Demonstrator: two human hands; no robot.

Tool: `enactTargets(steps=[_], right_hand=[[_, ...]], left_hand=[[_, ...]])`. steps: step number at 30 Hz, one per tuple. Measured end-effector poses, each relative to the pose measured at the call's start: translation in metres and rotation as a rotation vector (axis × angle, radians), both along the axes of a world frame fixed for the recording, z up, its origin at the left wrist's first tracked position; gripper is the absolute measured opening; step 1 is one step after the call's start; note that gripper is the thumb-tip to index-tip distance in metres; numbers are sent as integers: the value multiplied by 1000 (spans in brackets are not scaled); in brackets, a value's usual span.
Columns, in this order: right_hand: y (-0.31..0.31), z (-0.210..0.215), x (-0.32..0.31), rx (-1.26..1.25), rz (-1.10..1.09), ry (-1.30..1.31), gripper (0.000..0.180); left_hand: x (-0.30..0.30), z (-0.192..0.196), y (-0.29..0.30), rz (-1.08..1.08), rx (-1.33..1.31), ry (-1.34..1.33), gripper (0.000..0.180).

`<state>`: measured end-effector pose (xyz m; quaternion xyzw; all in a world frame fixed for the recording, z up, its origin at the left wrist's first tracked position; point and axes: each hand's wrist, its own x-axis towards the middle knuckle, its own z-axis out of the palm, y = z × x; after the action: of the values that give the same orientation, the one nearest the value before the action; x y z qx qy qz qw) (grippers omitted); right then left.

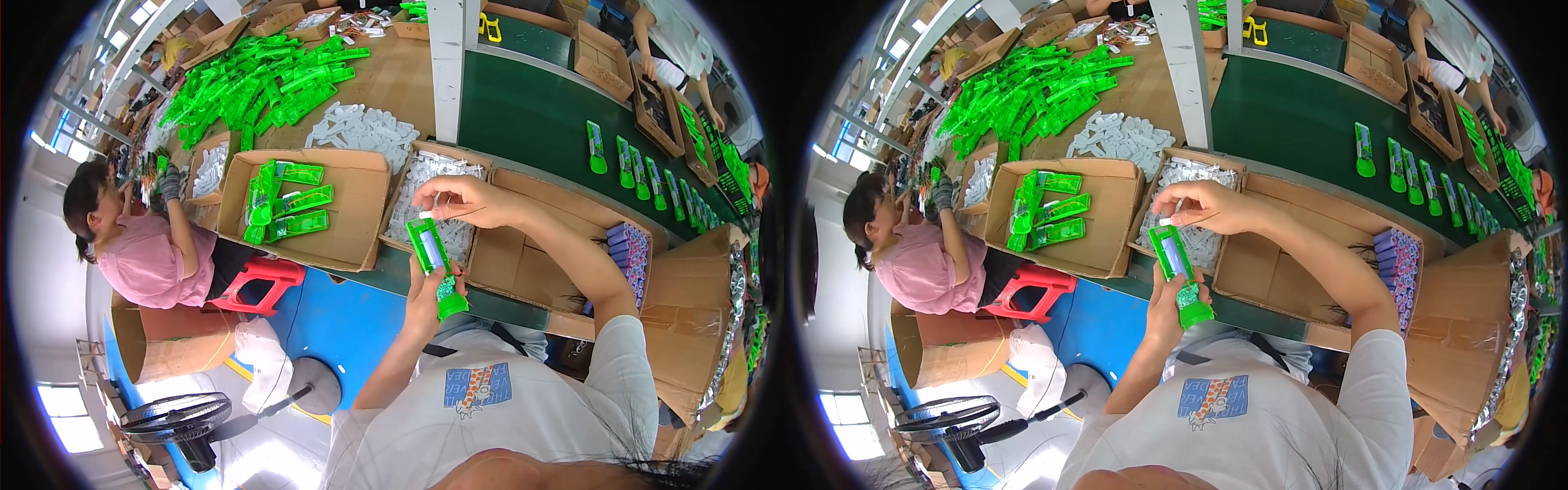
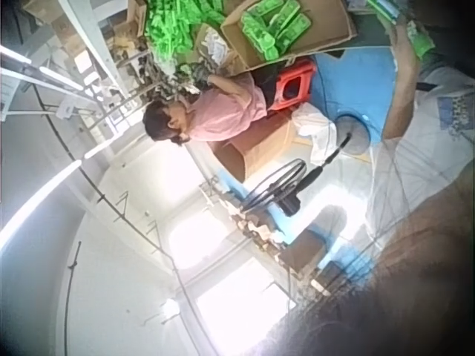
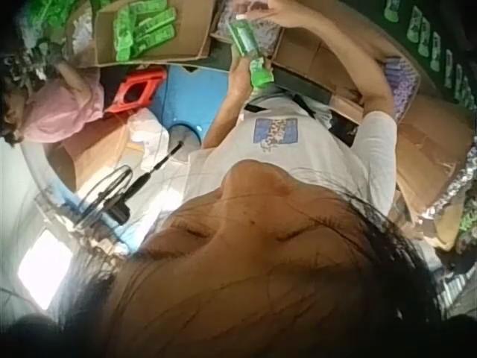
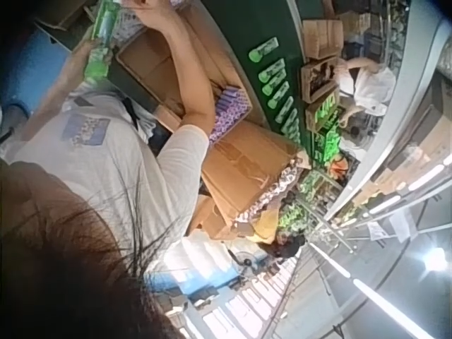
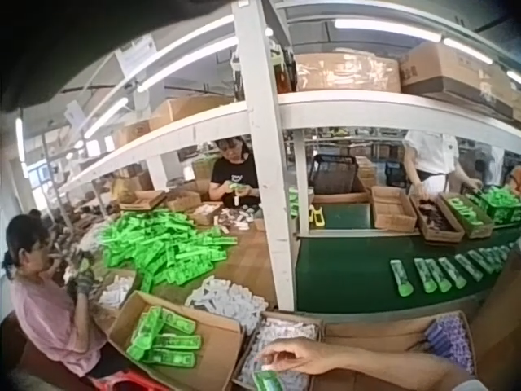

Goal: Manually assembling electronic components and batteries into green plastic flashlight housings on a factory production line.

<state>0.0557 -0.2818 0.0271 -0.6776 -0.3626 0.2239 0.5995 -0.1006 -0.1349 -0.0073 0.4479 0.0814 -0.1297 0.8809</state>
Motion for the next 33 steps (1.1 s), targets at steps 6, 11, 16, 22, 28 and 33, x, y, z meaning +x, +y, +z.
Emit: enactTargets(steps=[6, 11, 16, 22, 28, 33], right_hand=[[21, -3, -28, 58, -276, -12, 17], [22, -14, -34, -9, -500, -445, 12], [7, -17, -39, -63, -617, -526, 17], [1, 8, -39, -22, -611, -492, 19], [-133, -22, 60, -29, -723, -380, 18], [-427, -125, 233, -925, -1285, -697, 24]], left_hand=[[4, 5, 2, -72, 5, 5, 35], [1, 8, 0, -48, -30, 25, 34], [5, 4, 0, -47, 86, -85, 31], [18, 8, -2, -220, 117, -259, 34], [73, 31, 65, -448, 534, -595, 38], [163, 32, 198, 157, 1922, -556, 56]])
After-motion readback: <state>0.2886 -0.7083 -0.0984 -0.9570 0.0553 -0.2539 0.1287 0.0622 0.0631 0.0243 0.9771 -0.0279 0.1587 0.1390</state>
